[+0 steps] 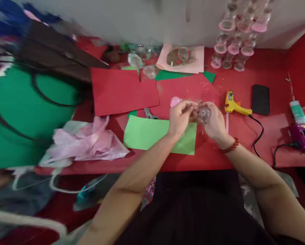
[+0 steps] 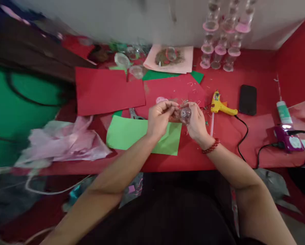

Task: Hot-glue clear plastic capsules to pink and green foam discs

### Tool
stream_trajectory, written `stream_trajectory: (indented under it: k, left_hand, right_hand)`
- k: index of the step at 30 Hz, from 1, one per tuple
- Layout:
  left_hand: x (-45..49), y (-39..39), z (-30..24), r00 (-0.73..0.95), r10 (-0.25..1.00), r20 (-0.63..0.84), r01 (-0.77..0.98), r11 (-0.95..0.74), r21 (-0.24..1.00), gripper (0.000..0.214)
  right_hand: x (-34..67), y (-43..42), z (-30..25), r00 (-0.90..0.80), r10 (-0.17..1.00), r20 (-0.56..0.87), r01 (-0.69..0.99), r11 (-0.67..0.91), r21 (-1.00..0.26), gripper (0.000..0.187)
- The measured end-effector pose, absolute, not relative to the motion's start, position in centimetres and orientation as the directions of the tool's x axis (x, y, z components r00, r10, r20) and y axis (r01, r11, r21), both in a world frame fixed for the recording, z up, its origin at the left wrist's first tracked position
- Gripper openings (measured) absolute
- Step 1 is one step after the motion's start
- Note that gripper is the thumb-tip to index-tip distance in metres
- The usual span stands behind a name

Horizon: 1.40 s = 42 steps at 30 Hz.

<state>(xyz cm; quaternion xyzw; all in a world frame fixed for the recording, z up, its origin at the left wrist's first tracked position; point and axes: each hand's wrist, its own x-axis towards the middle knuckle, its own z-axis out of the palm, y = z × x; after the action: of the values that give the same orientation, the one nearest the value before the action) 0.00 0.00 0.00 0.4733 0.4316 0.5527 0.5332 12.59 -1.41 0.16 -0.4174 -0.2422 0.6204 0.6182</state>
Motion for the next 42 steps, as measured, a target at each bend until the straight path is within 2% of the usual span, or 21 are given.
stream_trajectory:
  k: [2,5,8,12,17,19,21,24,27,31,34,36,38,42]
  left_hand:
    - [0.0,0.1,-0.2,0.000,0.999,0.051,-0.160,-0.050,0.986,0.013]
    - [-0.1,0.2,-0.6,-0.034,0.995,0.098,-0.073,-0.101,0.992,0.016]
    - [-0.3,0.2,-0.9,-0.034,0.967,0.252,0.074,-0.249,0.966,0.010]
    - [-0.6,0.0,-0.7,0.095,0.891,0.444,0.215,-0.454,0.865,0.027]
    - [-0.3,-0.2,-0.8,0.309,0.842,0.442,0.177,-0.507,0.844,0.044]
    - [-0.1,-0.2,-0.9,0.297,0.872,0.389,0.093,-0.432,0.897,0.047]
    - [-0.1,-0.2,-0.8,0.267,0.926,0.268,-0.063,-0.261,0.963,0.042]
    - [-0.5,0.1,0.0,0.255,0.965,0.063,-0.350,0.031,0.936,0.040]
    - [-1.1,0.5,1.0,0.270,0.960,-0.070,-0.527,0.208,0.824,0.044]
    - [-1.5,0.7,1.6,0.296,0.941,-0.167,-0.600,0.319,0.733,0.046]
    - [-1.1,0.6,1.1,0.278,0.945,-0.173,-0.539,0.303,0.786,0.039]
    - [-0.7,0.4,0.6,0.225,0.969,-0.099,-0.434,0.191,0.880,0.037]
    - [-0.4,0.3,0.1,0.166,0.986,0.023,-0.288,0.026,0.957,0.045]
    - [-0.3,0.1,-0.8,0.114,0.964,0.239,0.058,-0.247,0.967,0.041]
  right_hand:
    - [12.9,-1.2,0.3,0.040,0.968,-0.246,-0.583,-0.178,-0.793,0.019]
    - [13.3,-1.1,0.5,-0.074,0.956,-0.283,-0.606,-0.268,-0.749,0.020]
    - [13.6,-1.0,0.7,-0.151,0.942,-0.299,-0.617,-0.326,-0.716,0.022]
    - [13.7,-0.8,0.4,-0.138,0.946,-0.294,-0.619,-0.314,-0.720,0.024]
    - [13.6,-0.4,-0.8,-0.068,0.967,-0.246,-0.604,-0.236,-0.761,0.026]
    - [13.5,-0.5,-0.8,-0.113,0.974,-0.197,-0.555,-0.226,-0.801,0.035]
    - [13.4,-0.7,-0.6,-0.180,0.970,-0.163,-0.513,-0.234,-0.826,0.045]
    - [13.6,-0.9,0.0,-0.220,0.966,-0.136,-0.486,-0.230,-0.843,0.056]
    - [14.1,-0.8,0.2,-0.122,0.986,-0.109,-0.435,-0.152,-0.887,0.057]
    - [14.8,-0.4,-0.4,0.102,0.994,-0.040,-0.325,-0.005,-0.946,0.053]
    - [15.1,-0.4,-0.3,0.166,0.984,0.060,-0.238,0.099,-0.966,0.048]
    - [15.0,-0.7,0.0,0.175,0.974,0.144,-0.189,0.177,-0.966,0.038]
    - [14.9,-1.0,0.5,0.149,0.968,0.201,-0.139,0.222,-0.965,0.033]
    - [14.2,-1.7,0.7,0.016,0.967,0.252,0.056,0.251,-0.966,0.048]
